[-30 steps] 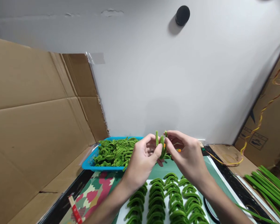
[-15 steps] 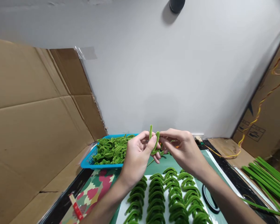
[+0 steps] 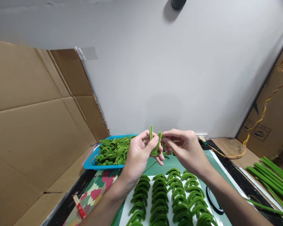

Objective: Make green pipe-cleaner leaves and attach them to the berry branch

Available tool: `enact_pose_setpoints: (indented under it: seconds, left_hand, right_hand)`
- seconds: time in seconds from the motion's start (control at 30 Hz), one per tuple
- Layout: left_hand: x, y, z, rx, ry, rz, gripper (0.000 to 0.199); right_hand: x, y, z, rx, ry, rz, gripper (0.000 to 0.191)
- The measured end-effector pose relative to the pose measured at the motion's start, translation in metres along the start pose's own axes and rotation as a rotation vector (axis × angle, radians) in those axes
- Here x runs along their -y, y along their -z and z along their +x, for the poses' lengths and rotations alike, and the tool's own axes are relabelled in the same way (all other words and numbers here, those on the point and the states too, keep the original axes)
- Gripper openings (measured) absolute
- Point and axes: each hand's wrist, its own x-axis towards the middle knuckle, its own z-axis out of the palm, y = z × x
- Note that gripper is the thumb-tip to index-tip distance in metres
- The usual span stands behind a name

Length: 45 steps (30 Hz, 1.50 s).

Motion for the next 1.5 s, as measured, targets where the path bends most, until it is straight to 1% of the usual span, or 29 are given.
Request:
enact_pose_setpoints:
  seconds: [0.17,0.33,0.4,0.53,0.67,0.73,0.87,0.93,1.07,1.23,1.3,1.37,1.5]
  left_hand:
    - [-0.001,0.002,0.001,0.004,0.026,-0.023,0.029]
    - [-0.007,0.006,0.001,0.091,0.08,-0.105,0.026]
    - [-0.009,0.007,0.002,0.103,0.095,-0.119,0.026]
    - [-0.008,0.008,0.001,0.077,0.098,-0.107,0.026]
    - [-0.007,0.006,0.002,0.043,0.073,-0.034,0.025]
    - [-0.008,0.006,0.003,0.037,0.066,0.004,0.025]
    - [-0.005,0.009,0.007,0.04,0.043,0.066,0.027]
    - [-0.002,0.01,0.009,0.018,0.017,0.102,0.03]
    - [0.003,0.01,0.011,-0.048,-0.032,0.117,0.03]
    - [0.003,0.007,0.011,-0.045,-0.065,0.1,0.027]
    - [0.0,0.007,0.01,-0.05,-0.07,0.092,0.027]
    - [-0.002,0.006,0.009,-0.055,-0.071,0.069,0.028]
    - [-0.004,0.004,0.008,-0.047,-0.04,0.007,0.031]
  right_hand:
    - [-0.002,0.001,0.001,0.01,0.02,-0.016,0.02]
    - [0.002,0.003,0.0,0.022,0.073,-0.044,0.022]
    - [0.005,0.004,-0.001,0.025,0.103,-0.072,0.026]
    - [0.006,0.004,-0.002,0.017,0.127,-0.127,0.031]
    - [0.005,0.0,-0.001,-0.023,0.136,-0.192,0.034]
    - [0.004,-0.003,0.0,-0.054,0.127,-0.181,0.03]
    - [0.003,-0.006,0.003,-0.101,0.043,-0.018,0.015]
    - [0.003,-0.005,0.005,-0.103,0.015,0.029,0.015]
    - [0.003,-0.004,0.004,-0.104,0.034,0.018,0.016]
    - [0.006,-0.004,0.004,-0.111,0.066,-0.025,0.012]
    - [0.006,-0.002,0.005,-0.087,0.066,-0.023,0.01]
    - [0.005,0.0,0.007,-0.025,0.036,-0.002,0.014]
    - [0.0,0.003,0.01,0.102,-0.052,0.164,0.021]
